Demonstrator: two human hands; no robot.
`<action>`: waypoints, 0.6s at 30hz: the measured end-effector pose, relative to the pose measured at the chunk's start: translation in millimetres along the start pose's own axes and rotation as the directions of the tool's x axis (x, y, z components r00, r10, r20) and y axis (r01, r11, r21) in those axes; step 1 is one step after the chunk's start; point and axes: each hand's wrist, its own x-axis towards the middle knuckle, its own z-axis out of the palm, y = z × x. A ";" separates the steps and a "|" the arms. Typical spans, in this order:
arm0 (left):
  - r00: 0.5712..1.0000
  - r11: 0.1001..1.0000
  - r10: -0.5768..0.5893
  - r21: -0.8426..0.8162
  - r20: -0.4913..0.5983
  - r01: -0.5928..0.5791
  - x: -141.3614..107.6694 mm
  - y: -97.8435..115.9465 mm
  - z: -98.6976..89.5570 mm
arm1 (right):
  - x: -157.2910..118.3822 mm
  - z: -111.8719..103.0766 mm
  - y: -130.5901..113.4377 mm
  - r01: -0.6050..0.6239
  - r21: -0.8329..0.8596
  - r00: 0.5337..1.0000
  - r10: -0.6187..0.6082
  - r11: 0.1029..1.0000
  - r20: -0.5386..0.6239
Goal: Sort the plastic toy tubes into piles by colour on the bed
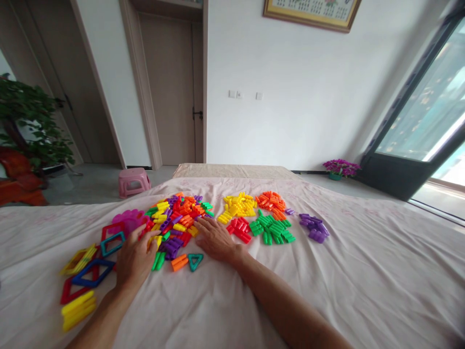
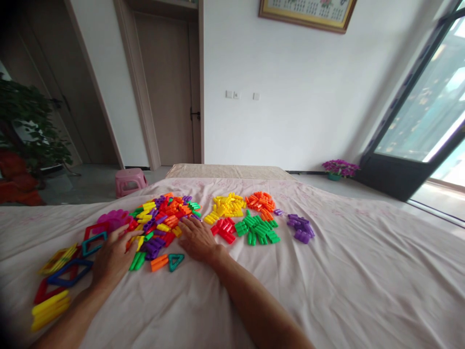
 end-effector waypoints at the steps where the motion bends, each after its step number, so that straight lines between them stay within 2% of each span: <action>1: 1.000 1.000 0.009 0.000 -0.004 -0.009 0.1 -0.1 0.1 | 0.7 1.7 0.3 0.003 -0.003 1.000 -0.003 1.000 0.016; 8: 1.000 1.000 0.017 0.007 -0.011 -0.017 0.0 -0.7 0.7 | -1.0 -7.1 -0.7 -0.057 -0.021 0.998 0.057 0.998 0.013; 13: 1.000 1.000 0.012 0.004 -0.005 -0.012 0.0 -0.3 1.0 | 1.2 -1.3 -1.2 -0.016 -0.028 1.000 0.017 0.999 0.016; 18: 1.000 1.000 0.015 0.001 -0.009 -0.015 -0.1 -0.5 1.2 | 2.2 -1.8 -1.7 -0.039 -0.034 0.998 0.041 0.999 0.038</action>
